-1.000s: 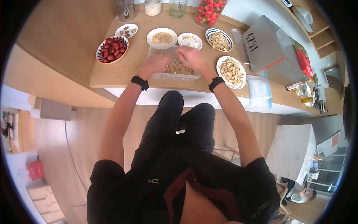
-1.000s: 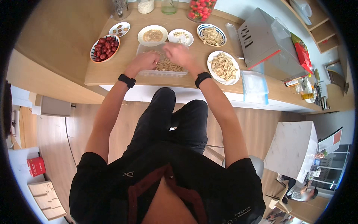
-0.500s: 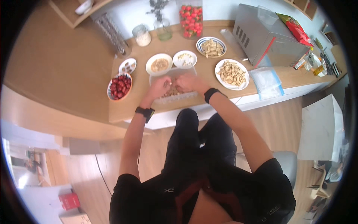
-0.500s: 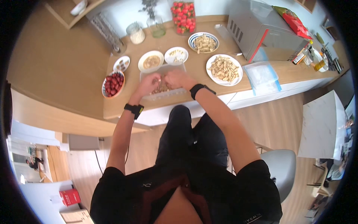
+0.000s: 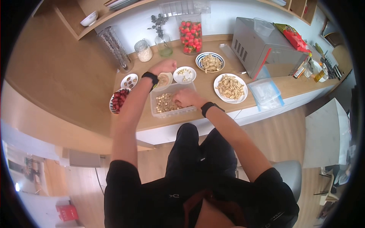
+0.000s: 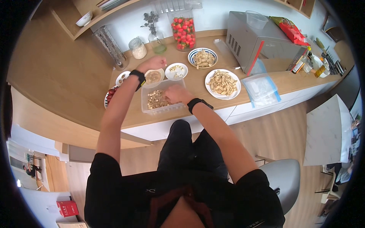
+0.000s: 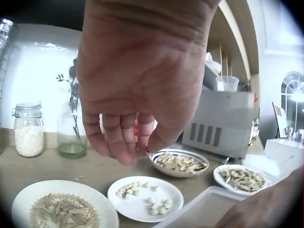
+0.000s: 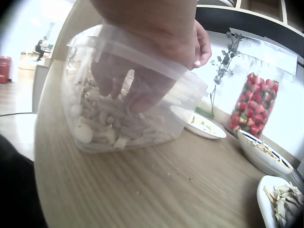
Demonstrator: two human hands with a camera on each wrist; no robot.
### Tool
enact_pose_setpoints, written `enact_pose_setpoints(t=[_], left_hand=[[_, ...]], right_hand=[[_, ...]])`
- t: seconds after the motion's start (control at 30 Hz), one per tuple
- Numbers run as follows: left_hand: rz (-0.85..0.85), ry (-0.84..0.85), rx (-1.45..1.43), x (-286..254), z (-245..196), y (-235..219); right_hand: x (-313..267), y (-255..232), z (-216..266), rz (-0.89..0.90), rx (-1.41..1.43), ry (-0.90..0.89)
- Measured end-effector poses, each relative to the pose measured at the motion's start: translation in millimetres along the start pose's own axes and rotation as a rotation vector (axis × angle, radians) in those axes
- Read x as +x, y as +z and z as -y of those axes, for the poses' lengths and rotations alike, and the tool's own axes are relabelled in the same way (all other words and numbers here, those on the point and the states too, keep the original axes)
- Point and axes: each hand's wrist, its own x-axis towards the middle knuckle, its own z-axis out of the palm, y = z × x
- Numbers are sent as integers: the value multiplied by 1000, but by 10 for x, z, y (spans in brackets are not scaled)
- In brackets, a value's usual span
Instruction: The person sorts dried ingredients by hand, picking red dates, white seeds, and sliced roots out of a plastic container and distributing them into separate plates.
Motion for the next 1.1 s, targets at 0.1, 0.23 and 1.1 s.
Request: enact_pose_setpoints(t=[0.1, 0.23, 1.1], left_hand=[[49, -103, 120, 315, 283, 324], [55, -148, 235, 343, 263, 505], [261, 67, 184, -1412, -111, 862]], right_hand=[[-6, 13, -26, -127, -5, -19], [10, -2, -55, -137, -38, -38], [87, 34, -82, 31, 27, 54]])
